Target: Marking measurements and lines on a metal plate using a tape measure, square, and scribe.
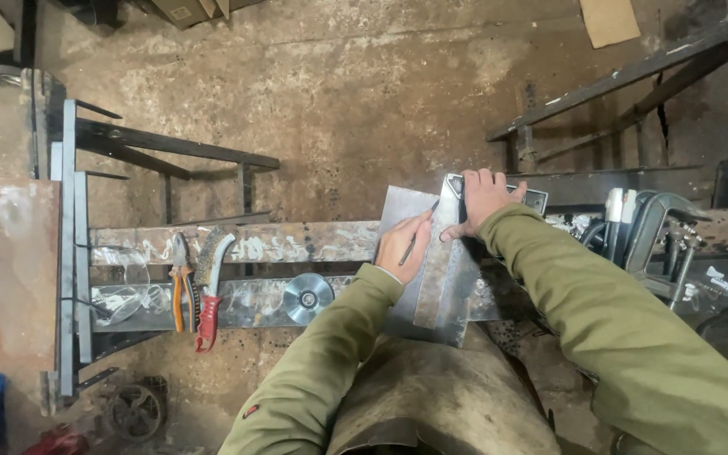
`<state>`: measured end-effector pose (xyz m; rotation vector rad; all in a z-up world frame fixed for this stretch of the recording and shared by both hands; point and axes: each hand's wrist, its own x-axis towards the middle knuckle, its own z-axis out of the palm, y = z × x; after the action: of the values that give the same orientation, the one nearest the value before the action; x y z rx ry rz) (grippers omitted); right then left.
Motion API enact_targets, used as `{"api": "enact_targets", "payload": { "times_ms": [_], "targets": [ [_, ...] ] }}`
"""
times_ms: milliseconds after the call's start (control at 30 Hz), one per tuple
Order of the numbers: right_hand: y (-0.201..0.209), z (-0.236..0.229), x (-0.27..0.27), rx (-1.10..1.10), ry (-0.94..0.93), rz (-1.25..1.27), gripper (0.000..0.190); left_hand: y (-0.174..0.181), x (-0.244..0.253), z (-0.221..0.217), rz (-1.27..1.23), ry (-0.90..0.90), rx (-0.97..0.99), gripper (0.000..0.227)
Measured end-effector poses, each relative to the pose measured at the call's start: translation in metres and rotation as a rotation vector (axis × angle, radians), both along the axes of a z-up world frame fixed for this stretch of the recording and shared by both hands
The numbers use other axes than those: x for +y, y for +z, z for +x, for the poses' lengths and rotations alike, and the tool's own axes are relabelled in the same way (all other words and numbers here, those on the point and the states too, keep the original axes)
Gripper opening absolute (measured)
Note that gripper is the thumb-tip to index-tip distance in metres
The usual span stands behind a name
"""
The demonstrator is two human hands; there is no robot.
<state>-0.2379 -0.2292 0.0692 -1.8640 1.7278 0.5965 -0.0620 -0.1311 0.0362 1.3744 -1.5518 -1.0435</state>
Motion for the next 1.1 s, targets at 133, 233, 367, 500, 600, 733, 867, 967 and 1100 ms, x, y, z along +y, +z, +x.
{"api": "enact_targets", "payload": {
  "times_ms": [133,233,367,500,600,733,867,967,1100],
  "targets": [
    [0.001,0.002,-0.002,0.022,0.001,0.033,0.134,0.012,-0.003,-0.001,0.066,0.034,-0.105,0.031],
    [-0.002,0.001,-0.003,0.018,-0.007,0.002,0.134,0.017,-0.007,-0.007,0.196,0.055,-0.173,0.032],
    [-0.003,0.002,-0.001,0.023,0.005,0.017,0.135,0.005,0.000,-0.006,0.148,0.070,-0.157,0.032],
    [-0.005,0.000,-0.002,0.018,0.009,0.004,0.136,0.010,0.013,-0.004,0.256,0.069,-0.212,0.032],
    [-0.009,-0.003,-0.002,0.025,0.013,-0.016,0.137,0.005,0.028,-0.002,0.263,0.070,-0.186,0.031],
    [-0.011,-0.001,0.001,0.037,0.010,-0.028,0.139,0.008,0.051,0.003,0.296,0.074,-0.185,0.030],
    [-0.013,-0.003,0.002,0.048,0.026,-0.029,0.141,0.011,0.070,0.010,0.366,0.053,-0.167,0.030],
    [-0.017,-0.004,0.002,0.036,0.032,-0.045,0.139,0.002,0.095,0.018,0.272,0.038,-0.185,0.028],
    [-0.025,-0.006,0.002,0.033,0.029,-0.044,0.142,0.005,0.118,0.030,0.193,-0.032,-0.219,0.024]
  ]
}}
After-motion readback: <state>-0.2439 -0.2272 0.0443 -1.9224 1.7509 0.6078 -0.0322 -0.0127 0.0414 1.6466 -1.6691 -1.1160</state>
